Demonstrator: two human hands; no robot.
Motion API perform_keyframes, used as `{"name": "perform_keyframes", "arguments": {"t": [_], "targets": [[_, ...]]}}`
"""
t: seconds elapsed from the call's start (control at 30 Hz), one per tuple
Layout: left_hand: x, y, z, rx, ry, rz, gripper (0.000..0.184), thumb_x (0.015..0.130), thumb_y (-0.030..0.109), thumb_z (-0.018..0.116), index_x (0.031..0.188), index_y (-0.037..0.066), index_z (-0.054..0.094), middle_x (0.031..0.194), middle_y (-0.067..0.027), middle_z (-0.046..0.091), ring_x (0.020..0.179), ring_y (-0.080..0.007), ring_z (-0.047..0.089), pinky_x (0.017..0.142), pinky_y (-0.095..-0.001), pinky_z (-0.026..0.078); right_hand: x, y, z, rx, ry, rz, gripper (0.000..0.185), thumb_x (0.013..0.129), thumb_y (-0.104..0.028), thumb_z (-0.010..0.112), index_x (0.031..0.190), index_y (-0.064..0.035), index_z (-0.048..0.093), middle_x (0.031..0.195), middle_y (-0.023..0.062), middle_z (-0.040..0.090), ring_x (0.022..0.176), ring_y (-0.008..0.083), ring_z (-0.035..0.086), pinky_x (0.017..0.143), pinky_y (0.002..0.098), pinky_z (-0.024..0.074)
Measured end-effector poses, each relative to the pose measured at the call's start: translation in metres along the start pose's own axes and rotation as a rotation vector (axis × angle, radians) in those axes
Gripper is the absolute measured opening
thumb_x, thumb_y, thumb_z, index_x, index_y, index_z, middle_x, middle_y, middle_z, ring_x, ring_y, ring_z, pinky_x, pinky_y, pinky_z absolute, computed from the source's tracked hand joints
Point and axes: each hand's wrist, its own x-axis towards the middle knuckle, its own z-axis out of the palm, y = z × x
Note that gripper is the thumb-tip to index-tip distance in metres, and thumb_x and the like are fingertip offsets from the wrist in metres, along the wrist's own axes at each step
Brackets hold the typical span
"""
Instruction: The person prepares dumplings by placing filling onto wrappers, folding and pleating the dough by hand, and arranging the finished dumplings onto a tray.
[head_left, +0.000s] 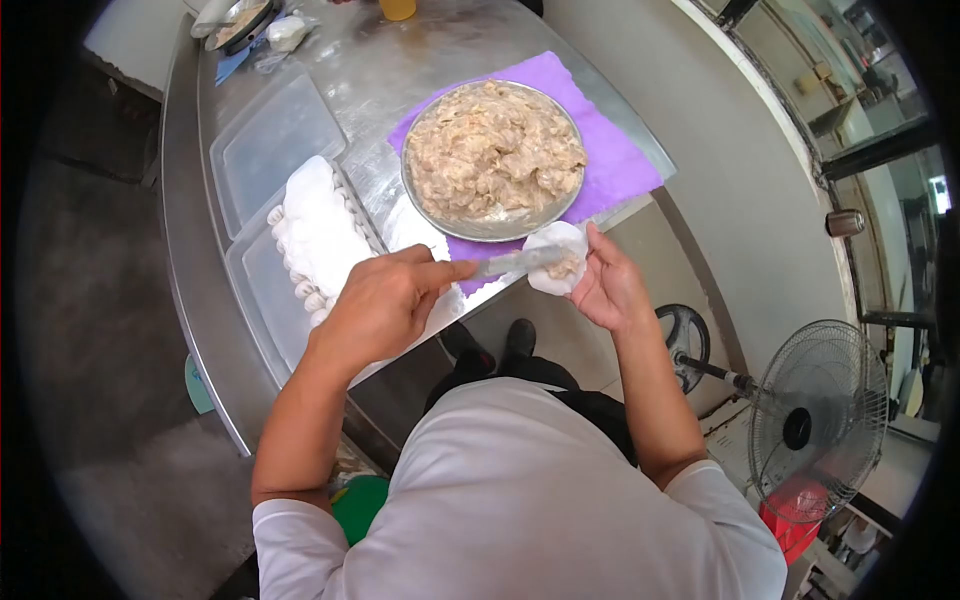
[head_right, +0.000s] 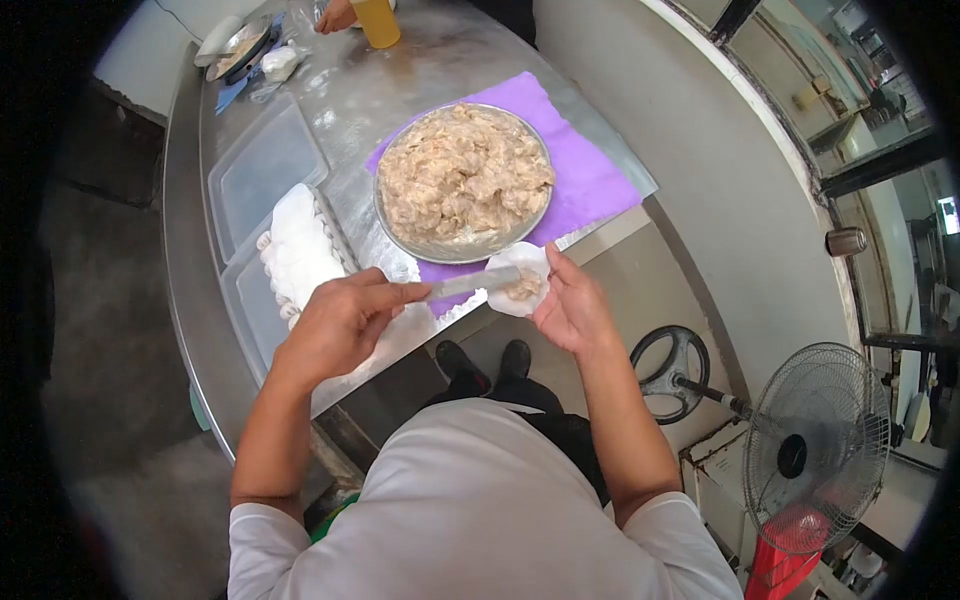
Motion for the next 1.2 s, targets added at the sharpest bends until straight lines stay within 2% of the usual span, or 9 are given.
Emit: {"name": "perform_keyframes", "arguments": {"t": [0.43, 0.5, 0.63, 0.7, 0.8, 0.93, 1.03, 1.1, 1.2], "targets": [[-0.001, 0.022, -0.009, 0.029, 0.002, -0.025, 0.047, 0.080, -0.005, 0.063, 0.121, 0.016, 0.074, 0.081, -0.0130, 0.065, 0.077, -0.0337, 0.065, 0.067, -0.0441, 0.051, -0.006, 0.005, 0.004, -0.100, 0.048, -0.107, 0.047, 0.110, -0.032, 0.043, 0.135, 0.0070, 0.050, 0.129, 0.0200, 0.063, 0.120, 0.0326, 0.064, 0.105, 0.0508, 0.0498], [0.006, 0.008, 0.005, 0.212, 0.057, -0.211, 0.043, 0.083, -0.002, 0.060, 0.121, 0.012, 0.074, 0.081, -0.0159, 0.065, 0.078, -0.0363, 0.065, 0.072, -0.0450, 0.052, -0.007, 0.007, 0.003, -0.175, 0.099, -0.128, 0.045, 0.110, -0.030, 0.043, 0.133, 0.0079, 0.051, 0.128, 0.0200, 0.063, 0.118, 0.0323, 0.065, 0.104, 0.0507, 0.0509], [0.039, -0.018, 0.041, 0.284, 0.113, -0.255, 0.037, 0.087, 0.004, 0.059, 0.121, 0.011, 0.074, 0.101, -0.0211, 0.066, 0.090, -0.0392, 0.063, 0.084, -0.0456, 0.052, -0.014, 0.004, 0.020, -0.146, 0.005, -0.109, 0.044, 0.108, -0.028, 0.048, 0.134, 0.0071, 0.052, 0.129, 0.0199, 0.064, 0.119, 0.0321, 0.064, 0.105, 0.0510, 0.0503], [0.036, -0.009, 0.045, 0.395, 0.116, -0.260, 0.034, 0.096, 0.012, 0.060, 0.129, 0.007, 0.068, 0.115, -0.0183, 0.067, 0.098, -0.0333, 0.065, 0.088, -0.0423, 0.052, -0.020, 0.001, 0.036, 0.040, -0.052, -0.023, 0.044, 0.106, -0.027, 0.053, 0.136, 0.0053, 0.051, 0.131, 0.0187, 0.063, 0.122, 0.0312, 0.063, 0.105, 0.0478, 0.0502], [0.034, 0.018, 0.059, -1.076, 0.159, -0.395, 0.043, 0.104, 0.031, 0.061, 0.129, -0.004, 0.061, 0.117, -0.0139, 0.069, 0.108, -0.0222, 0.067, 0.092, -0.0347, 0.055, -0.019, 0.005, 0.052, 0.146, -0.113, 0.036, 0.047, 0.103, -0.026, 0.058, 0.139, 0.0039, 0.050, 0.133, 0.0163, 0.062, 0.123, 0.0297, 0.061, 0.105, 0.0446, 0.0498], [0.030, 0.011, 0.073, -1.592, 0.213, -0.556, 0.021, 0.102, 0.015, 0.063, 0.116, 0.000, 0.063, 0.114, -0.0123, 0.069, 0.103, -0.0211, 0.070, 0.090, -0.0376, 0.060, -0.016, 0.020, 0.053, -0.181, -0.041, -0.021, 0.050, 0.100, -0.019, 0.063, 0.142, 0.0023, 0.047, 0.131, 0.0123, 0.062, 0.118, 0.0273, 0.062, 0.106, 0.0417, 0.0474], [0.014, 0.004, 0.058, -1.708, 0.211, -0.623, 0.017, 0.101, 0.013, 0.063, 0.113, 0.001, 0.062, 0.111, -0.0117, 0.069, 0.101, -0.0218, 0.070, 0.087, -0.0368, 0.060, -0.018, 0.029, 0.056, -0.589, -0.230, -0.148, 0.055, 0.093, -0.007, 0.066, 0.144, 0.0004, 0.048, 0.129, 0.0116, 0.060, 0.121, 0.0257, 0.057, 0.105, 0.0392, 0.0448], [0.000, 0.003, 0.056, -1.731, 0.258, -0.653, 0.014, 0.101, 0.010, 0.062, 0.112, 0.001, 0.061, 0.111, -0.0114, 0.069, 0.101, -0.0223, 0.071, 0.086, -0.0356, 0.061, -0.017, 0.034, 0.056, -1.126, -0.334, -0.456, 0.063, 0.088, -0.002, 0.066, 0.147, 0.0028, 0.044, 0.137, 0.0101, 0.049, 0.130, 0.0191, 0.048, 0.107, 0.0332, 0.0414], [-0.019, 0.010, 0.043, -1.756, 0.267, -0.658, 0.017, 0.100, 0.005, 0.059, 0.117, 0.000, 0.060, 0.113, -0.0118, 0.069, 0.099, -0.0214, 0.071, 0.084, -0.0332, 0.061, -0.016, 0.039, 0.058, -1.300, -0.374, -0.501, 0.065, 0.086, 0.005, 0.064, 0.147, 0.0047, 0.044, 0.139, 0.0115, 0.042, 0.125, 0.0190, 0.046, 0.105, 0.0323, 0.0404]]}}
